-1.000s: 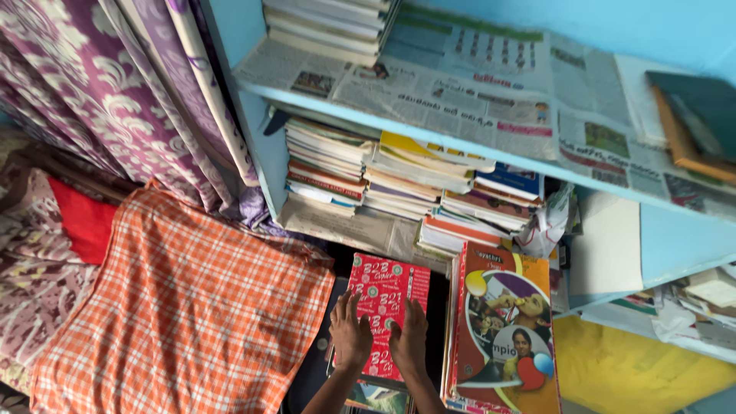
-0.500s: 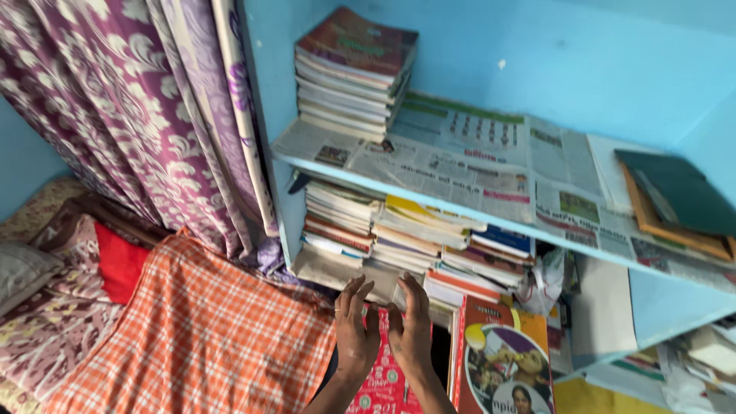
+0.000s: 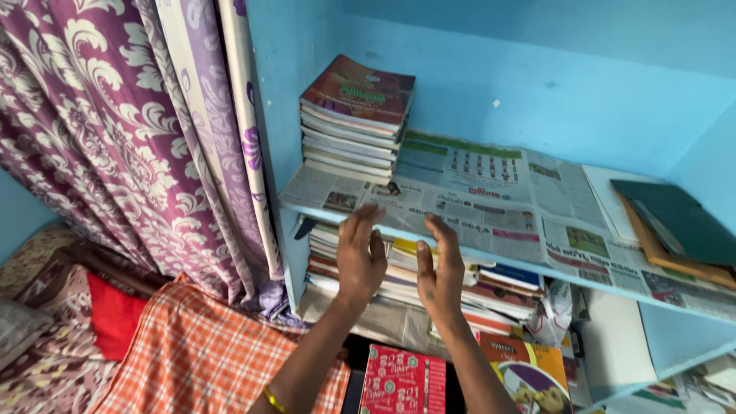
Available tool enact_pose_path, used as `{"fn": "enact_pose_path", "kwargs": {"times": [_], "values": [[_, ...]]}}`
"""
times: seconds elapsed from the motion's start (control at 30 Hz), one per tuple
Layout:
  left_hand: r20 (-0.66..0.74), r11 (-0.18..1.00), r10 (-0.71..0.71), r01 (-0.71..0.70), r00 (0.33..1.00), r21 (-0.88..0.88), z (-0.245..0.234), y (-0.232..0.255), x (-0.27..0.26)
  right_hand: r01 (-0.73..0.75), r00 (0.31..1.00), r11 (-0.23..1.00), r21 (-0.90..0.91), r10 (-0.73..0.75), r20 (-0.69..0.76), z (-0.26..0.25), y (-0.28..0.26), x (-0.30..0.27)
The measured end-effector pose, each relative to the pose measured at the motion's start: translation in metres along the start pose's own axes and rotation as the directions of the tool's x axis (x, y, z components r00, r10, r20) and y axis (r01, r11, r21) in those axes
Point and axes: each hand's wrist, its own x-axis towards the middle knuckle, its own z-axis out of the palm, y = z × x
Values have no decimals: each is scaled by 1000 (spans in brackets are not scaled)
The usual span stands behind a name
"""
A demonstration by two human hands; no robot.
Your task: The person removes books one by one from a cluttered bookshelf and stacks them on a lower surface. The person handles various textbooks and notebooks, placing them in a growing pile.
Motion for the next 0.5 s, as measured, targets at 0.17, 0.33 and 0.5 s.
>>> {"fn": "enact_pose_path", "kwargs": {"times": [0.17, 0.33, 0.5], "values": [[-37, 996, -86, 86, 996, 7, 45, -66, 71, -87, 996, 992, 88, 88, -9, 39, 31, 53], [-145, 985, -163, 169, 976, 28, 80, -117, 77, 16, 999, 1000, 7, -16, -32, 70, 63, 87], [-80, 976, -213, 215, 974, 17, 82, -120, 70, 21, 998, 998, 59, -17, -64, 96, 91, 134]]}}
